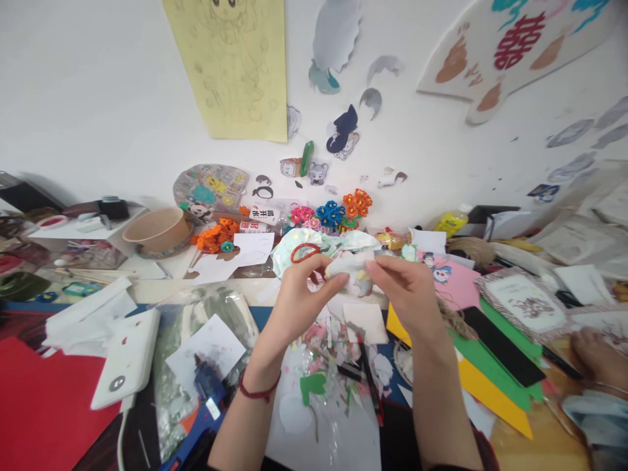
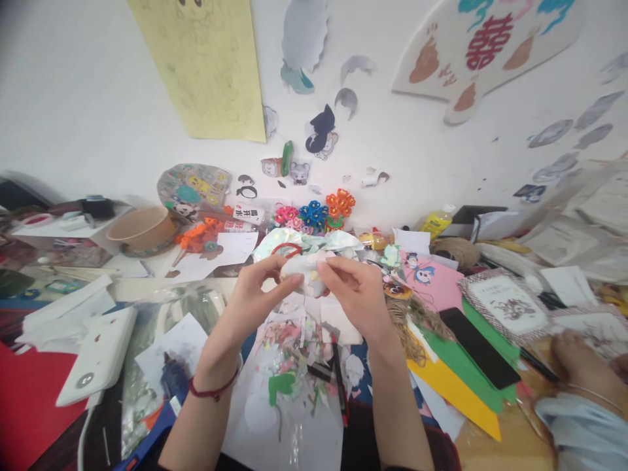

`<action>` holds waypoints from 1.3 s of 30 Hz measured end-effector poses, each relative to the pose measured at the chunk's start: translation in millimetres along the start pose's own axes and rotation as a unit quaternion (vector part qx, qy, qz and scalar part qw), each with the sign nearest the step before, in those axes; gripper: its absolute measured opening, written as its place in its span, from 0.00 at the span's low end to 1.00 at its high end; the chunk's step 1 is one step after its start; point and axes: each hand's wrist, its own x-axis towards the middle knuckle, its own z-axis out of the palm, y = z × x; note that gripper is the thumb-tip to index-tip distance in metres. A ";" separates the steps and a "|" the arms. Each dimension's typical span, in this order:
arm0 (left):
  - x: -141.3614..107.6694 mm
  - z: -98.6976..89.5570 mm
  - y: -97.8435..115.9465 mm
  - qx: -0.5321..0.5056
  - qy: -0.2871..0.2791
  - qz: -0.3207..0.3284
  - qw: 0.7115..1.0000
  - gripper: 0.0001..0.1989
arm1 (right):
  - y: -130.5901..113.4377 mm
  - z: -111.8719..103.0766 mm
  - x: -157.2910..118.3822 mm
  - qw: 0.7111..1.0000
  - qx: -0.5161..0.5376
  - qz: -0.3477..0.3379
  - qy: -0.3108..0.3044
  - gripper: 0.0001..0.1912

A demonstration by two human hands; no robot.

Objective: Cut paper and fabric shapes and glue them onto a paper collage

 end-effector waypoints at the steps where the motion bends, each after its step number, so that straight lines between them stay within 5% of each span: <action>1: -0.2 0.1 0.5 0.003 0.007 0.000 1.000 0.07 | 2.4 -0.3 0.6 1.000 0.007 0.002 0.005 0.12; 19: 1.0 -2.0 -1.7 -0.040 0.059 0.001 0.997 0.09 | 21.2 8.1 7.3 0.989 0.033 -0.052 0.136 0.06; 26: 3.8 -6.7 -5.0 -0.023 0.084 0.004 0.996 0.04 | 18.3 -1.3 8.0 0.993 0.059 -0.011 0.105 0.07; 34: 1.5 -8.0 -4.0 0.004 0.046 0.037 0.998 0.03 | 22.7 -4.5 13.5 0.993 0.049 0.058 -0.086 0.14; 39: -0.4 -7.3 -3.4 -0.028 0.047 0.023 0.998 0.08 | 21.3 3.9 9.7 0.997 0.066 0.039 -0.031 0.10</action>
